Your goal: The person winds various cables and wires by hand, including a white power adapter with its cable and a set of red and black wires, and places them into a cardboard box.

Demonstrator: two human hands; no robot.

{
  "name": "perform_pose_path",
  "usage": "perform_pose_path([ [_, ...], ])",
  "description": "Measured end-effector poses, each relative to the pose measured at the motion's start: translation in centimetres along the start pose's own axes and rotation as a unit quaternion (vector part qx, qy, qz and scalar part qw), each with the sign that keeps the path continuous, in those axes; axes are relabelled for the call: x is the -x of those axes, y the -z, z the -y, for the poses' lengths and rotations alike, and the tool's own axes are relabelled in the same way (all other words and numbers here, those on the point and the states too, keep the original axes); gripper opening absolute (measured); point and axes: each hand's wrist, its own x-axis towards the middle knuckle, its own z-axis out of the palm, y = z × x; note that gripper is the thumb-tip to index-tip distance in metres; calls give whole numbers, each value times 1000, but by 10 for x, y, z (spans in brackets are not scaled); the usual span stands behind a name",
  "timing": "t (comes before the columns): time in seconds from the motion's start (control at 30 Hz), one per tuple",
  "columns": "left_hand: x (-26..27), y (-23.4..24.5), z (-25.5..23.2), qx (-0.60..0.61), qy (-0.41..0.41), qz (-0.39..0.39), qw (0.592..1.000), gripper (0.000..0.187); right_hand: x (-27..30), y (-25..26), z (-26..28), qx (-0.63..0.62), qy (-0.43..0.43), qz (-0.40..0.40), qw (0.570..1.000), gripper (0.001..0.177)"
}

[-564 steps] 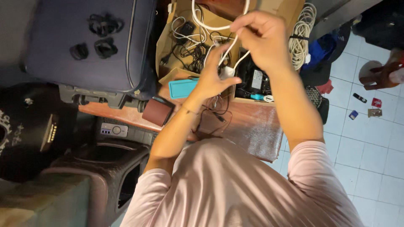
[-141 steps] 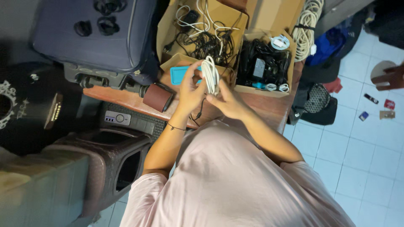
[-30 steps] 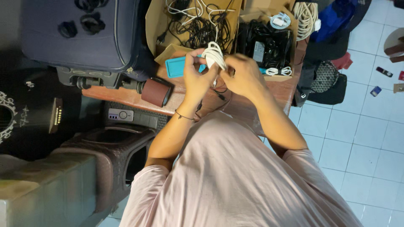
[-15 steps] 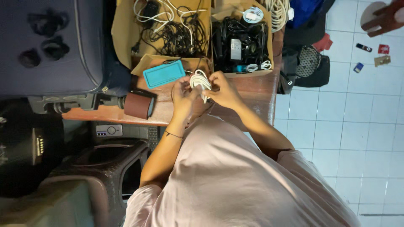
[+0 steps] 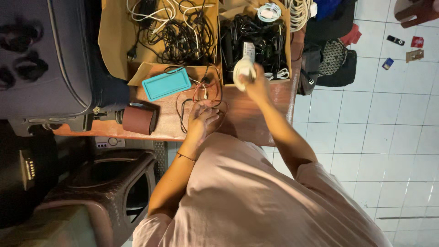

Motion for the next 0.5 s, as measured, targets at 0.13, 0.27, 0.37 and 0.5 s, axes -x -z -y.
perform_pose_path([
  [0.13,-6,-3,3,4,-15,-10,1000,20,-35,-5,11,53,34,-42,997,64],
  [0.27,-5,-5,-8,26,-30,-10,999,19,-40,-34,3,132,124,-57,982,51],
  [0.37,-9,5,-14,39,-53,-19,998,19,-46,-31,-1,176,33,6,984,54],
  [0.5,-11,21,-9,24,-59,-37,997,19,-52,-22,8,182,91,2,979,67],
])
